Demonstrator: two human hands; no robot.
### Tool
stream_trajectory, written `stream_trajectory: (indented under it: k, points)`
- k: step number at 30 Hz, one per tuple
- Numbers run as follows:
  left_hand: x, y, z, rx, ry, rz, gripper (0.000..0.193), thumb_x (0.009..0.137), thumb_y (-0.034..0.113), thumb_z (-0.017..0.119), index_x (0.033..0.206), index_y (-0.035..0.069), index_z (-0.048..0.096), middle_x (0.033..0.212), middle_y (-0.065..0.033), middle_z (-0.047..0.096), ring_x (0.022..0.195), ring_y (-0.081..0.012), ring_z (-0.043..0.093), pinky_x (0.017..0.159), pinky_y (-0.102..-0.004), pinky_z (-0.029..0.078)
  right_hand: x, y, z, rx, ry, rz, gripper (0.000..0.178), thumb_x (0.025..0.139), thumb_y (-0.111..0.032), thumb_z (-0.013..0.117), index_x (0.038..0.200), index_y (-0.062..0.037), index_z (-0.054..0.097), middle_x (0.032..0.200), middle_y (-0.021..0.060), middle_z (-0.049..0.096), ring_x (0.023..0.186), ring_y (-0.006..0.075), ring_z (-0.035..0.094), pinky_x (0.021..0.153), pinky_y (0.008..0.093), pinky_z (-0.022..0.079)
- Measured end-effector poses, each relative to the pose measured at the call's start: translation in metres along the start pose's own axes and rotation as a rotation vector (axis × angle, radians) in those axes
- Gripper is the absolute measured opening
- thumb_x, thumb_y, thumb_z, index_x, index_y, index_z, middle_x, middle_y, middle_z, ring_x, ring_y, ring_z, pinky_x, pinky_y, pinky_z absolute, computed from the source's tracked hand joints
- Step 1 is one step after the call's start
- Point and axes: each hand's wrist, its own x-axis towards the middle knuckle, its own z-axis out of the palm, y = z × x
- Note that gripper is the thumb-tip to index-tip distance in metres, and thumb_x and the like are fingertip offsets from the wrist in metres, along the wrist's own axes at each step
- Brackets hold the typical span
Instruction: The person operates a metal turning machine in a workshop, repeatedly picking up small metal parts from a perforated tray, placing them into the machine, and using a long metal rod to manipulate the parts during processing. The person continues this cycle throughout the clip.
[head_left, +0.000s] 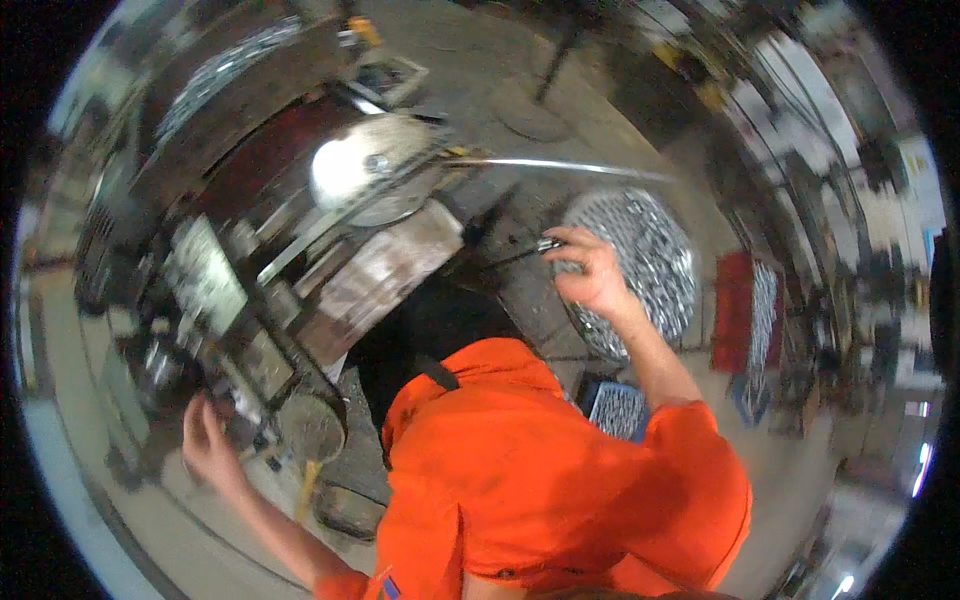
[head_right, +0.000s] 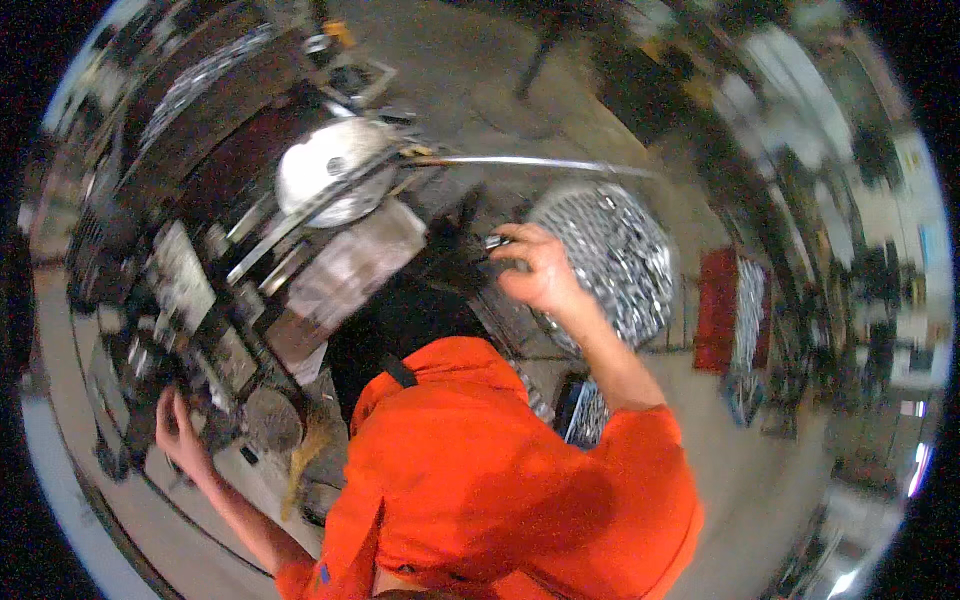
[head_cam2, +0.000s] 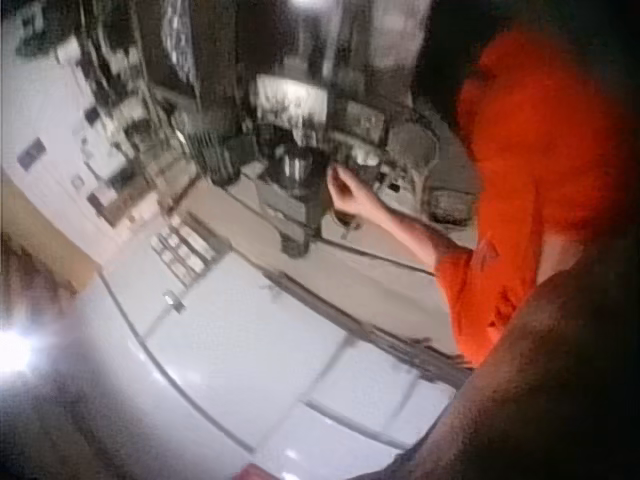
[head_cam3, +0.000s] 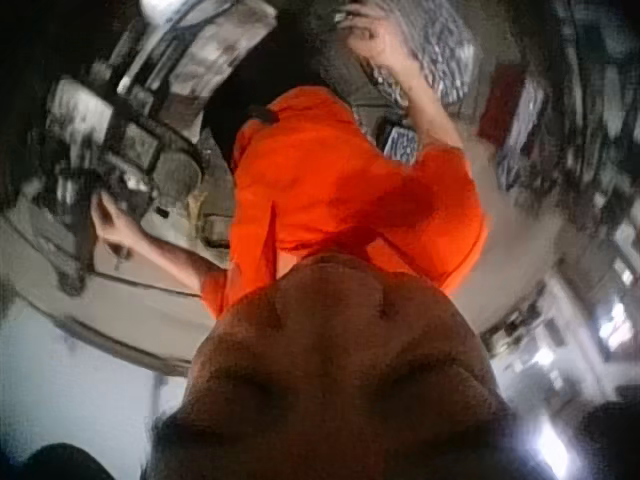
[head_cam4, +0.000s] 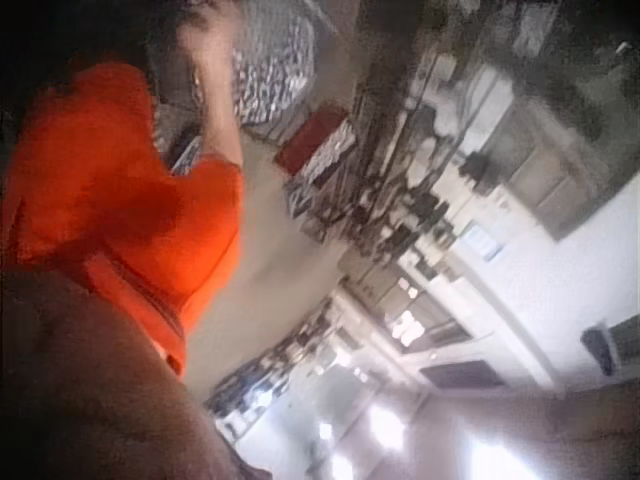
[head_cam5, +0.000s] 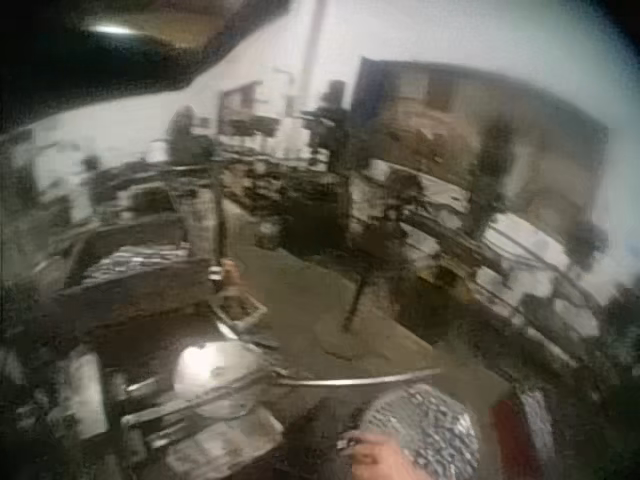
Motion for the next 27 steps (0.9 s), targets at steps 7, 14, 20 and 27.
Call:
stream_trajectory:
  k: [7, 14, 20, 27]
  points:
    - [-0.013, 0.09, 0.102, -0.262, -0.507, 0.102, 0.035, 0.087, 0.017, 0.058, 0.117, 0.0, 0.053, 0.081, -0.0041, 0.064, 0.075, -0.0081, 0.058, 0.065, -0.0239, 0.047, 0.109, -0.138, 0.081, 0.3, -0.154, -0.644, 0.033, 0.053, -0.008, 0.06, 0.086, -0.0006, 0.063, 0.109, 0.0184, 0.056, 0.09, 0.0344, 0.055, 0.076, 0.0391, 0.047]
    - [-0.023, 0.078, 0.092, -0.637, -0.512, 0.04, 0.039, 0.087, 0.015, 0.058, 0.118, -0.005, 0.048, 0.08, -0.0085, 0.063, 0.069, -0.0109, 0.061, 0.063, -0.0235, 0.047, 0.132, -0.196, 0.103, 0.296, -0.37, -0.821, 0.037, 0.052, -0.01, 0.062, 0.088, -0.0032, 0.062, 0.111, 0.0158, 0.052, 0.097, 0.0343, 0.05, 0.083, 0.0396, 0.045]
    - [-0.022, 0.068, 0.073, -0.841, -0.45, -0.041, 0.04, 0.085, 0.016, 0.056, 0.12, -0.003, 0.05, 0.094, -0.0092, 0.062, 0.071, -0.0132, 0.063, 0.065, -0.0244, 0.05, 0.135, -0.21, 0.118, 0.409, -0.474, -0.764, 0.04, 0.05, -0.011, 0.059, 0.09, -0.0075, 0.064, 0.118, 0.017, 0.051, 0.101, 0.0347, 0.05, 0.085, 0.0384, 0.044]
    - [-0.021, 0.063, 0.059, -1.074, -0.443, -0.064, 0.045, 0.086, 0.02, 0.053, 0.125, -0.003, 0.045, 0.102, -0.0081, 0.06, 0.076, -0.0146, 0.062, 0.07, -0.0268, 0.05, 0.139, -0.227, 0.136, 0.489, -0.446, -0.733, 0.042, 0.052, -0.01, 0.061, 0.094, -0.0071, 0.066, 0.111, 0.0181, 0.055, 0.093, 0.0341, 0.055, 0.08, 0.0361, 0.045]
